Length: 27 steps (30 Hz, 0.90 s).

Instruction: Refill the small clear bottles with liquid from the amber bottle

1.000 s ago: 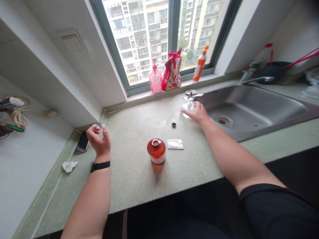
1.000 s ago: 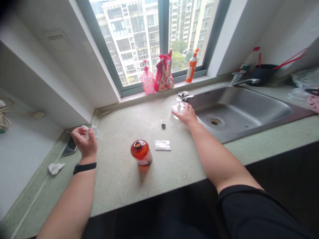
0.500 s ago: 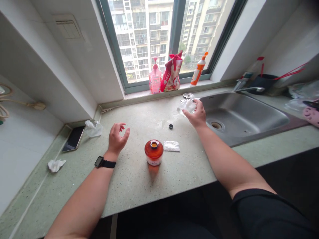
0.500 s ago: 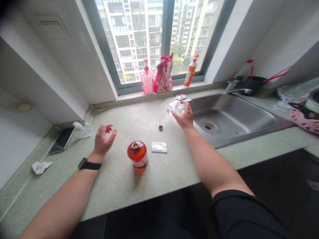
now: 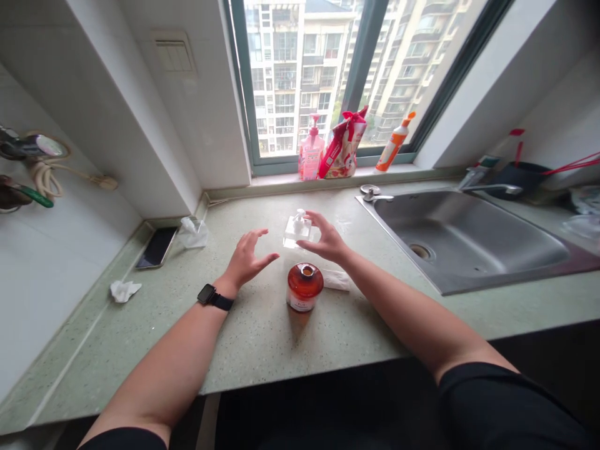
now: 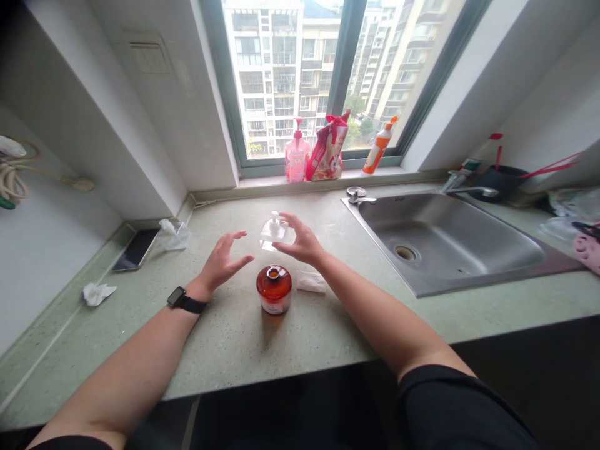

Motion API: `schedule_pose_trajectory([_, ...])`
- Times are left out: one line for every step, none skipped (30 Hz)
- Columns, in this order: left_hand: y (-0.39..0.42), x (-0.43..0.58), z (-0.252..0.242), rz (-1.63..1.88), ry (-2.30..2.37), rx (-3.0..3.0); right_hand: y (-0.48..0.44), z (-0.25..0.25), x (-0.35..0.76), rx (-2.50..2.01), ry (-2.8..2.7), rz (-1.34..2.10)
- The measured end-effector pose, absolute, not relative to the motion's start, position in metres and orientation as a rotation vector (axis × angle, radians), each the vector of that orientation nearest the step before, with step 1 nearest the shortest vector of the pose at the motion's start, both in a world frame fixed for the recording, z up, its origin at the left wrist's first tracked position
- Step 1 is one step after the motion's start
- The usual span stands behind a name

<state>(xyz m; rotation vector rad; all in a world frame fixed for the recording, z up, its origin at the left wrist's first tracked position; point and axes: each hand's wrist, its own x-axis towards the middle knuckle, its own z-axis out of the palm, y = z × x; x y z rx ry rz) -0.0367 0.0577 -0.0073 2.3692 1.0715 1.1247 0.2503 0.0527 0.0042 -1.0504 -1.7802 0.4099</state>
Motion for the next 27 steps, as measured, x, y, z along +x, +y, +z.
schedule_pose_trajectory([0.058,-0.036,-0.006,1.126,1.067,2.335,0.056,0.005,0.246,-1.029,-1.794,0.452])
schedule_pose_trajectory([0.059,-0.035,-0.004,1.132,1.061,2.293,0.059,0.006,0.242,-1.008,-1.802,0.488])
schedule_pose_trajectory([0.062,-0.033,-0.001,1.141,1.057,2.242,0.062,0.006,0.239,-0.989,-1.804,0.52])
schedule_pose_trajectory([0.064,-0.032,0.002,1.152,1.053,2.187,0.064,0.006,0.237,-0.975,-1.798,0.547])
schedule_pose_trajectory([0.068,-0.03,0.005,1.153,1.042,2.135,0.067,0.005,0.235,-0.967,-1.782,0.573])
schedule_pose_trajectory([0.071,-0.028,0.009,1.128,1.021,2.093,0.069,0.003,0.235,-0.964,-1.763,0.598])
schedule_pose_trajectory([0.075,-0.025,0.011,1.089,0.998,2.06,0.07,0.001,0.235,-0.963,-1.744,0.622])
schedule_pose_trajectory([0.078,-0.022,0.012,1.034,0.976,2.037,0.071,-0.002,0.235,-0.962,-1.726,0.646])
schedule_pose_trajectory([0.081,-0.019,0.012,0.986,0.952,2.015,0.071,-0.004,0.237,-0.959,-1.718,0.664])
schedule_pose_trajectory([0.084,-0.016,0.011,0.952,0.929,1.987,0.071,-0.007,0.238,-0.954,-1.722,0.677])
schedule_pose_trajectory([0.086,-0.012,0.008,0.926,0.907,1.957,0.07,-0.01,0.24,-0.948,-1.737,0.687])
schedule_pose_trajectory([0.088,-0.009,0.005,0.91,0.888,1.927,0.069,-0.012,0.242,-0.941,-1.756,0.697])
schedule_pose_trajectory([0.089,-0.007,0.002,0.897,0.871,1.904,0.068,-0.013,0.243,-0.935,-1.775,0.706])
schedule_pose_trajectory([0.09,-0.005,-0.002,0.885,0.856,1.891,0.067,-0.014,0.244,-0.931,-1.792,0.716])
schedule_pose_trajectory([0.091,-0.005,-0.004,0.872,0.839,1.891,0.066,-0.015,0.245,-0.929,-1.809,0.723])
schedule_pose_trajectory([0.091,-0.004,-0.006,0.862,0.816,1.901,0.065,-0.015,0.244,-0.927,-1.827,0.725])
schedule_pose_trajectory([0.09,-0.005,-0.007,0.857,0.789,1.909,0.064,-0.014,0.244,-0.926,-1.847,0.721])
schedule_pose_trajectory([0.089,-0.005,-0.007,0.867,0.768,1.91,0.063,-0.014,0.243,-0.924,-1.873,0.708])
schedule_pose_trajectory([0.088,-0.006,-0.007,0.88,0.761,1.911,0.063,-0.013,0.241,-0.925,-1.898,0.687])
schedule_pose_trajectory([0.087,-0.007,-0.006,0.905,0.77,1.912,0.062,-0.012,0.24,-0.925,-1.918,0.664])
schedule_pose_trajectory([0.086,-0.008,-0.005,0.941,0.791,1.917,0.062,-0.011,0.239,-0.923,-1.932,0.645])
schedule_pose_trajectory([0.085,-0.008,-0.004,0.986,0.817,1.929,0.062,-0.011,0.238,-0.918,-1.938,0.635])
schedule_pose_trajectory([0.084,-0.007,-0.003,1.038,0.84,1.946,0.061,-0.011,0.238,-0.912,-1.937,0.631])
schedule_pose_trajectory([0.082,-0.007,-0.003,1.095,0.859,1.966,0.061,-0.01,0.237,-0.91,-1.928,0.631])
schedule_pose_trajectory([0.081,-0.006,-0.003,1.148,0.88,1.991,0.062,-0.01,0.236,-0.912,-1.909,0.628])
schedule_pose_trajectory([0.08,-0.005,-0.004,1.195,0.904,2.024,0.062,-0.01,0.236,-0.919,-1.883,0.616])
schedule_pose_trajectory([0.079,-0.004,-0.004,1.233,0.933,2.064,0.062,-0.01,0.235,-0.929,-1.854,0.594])
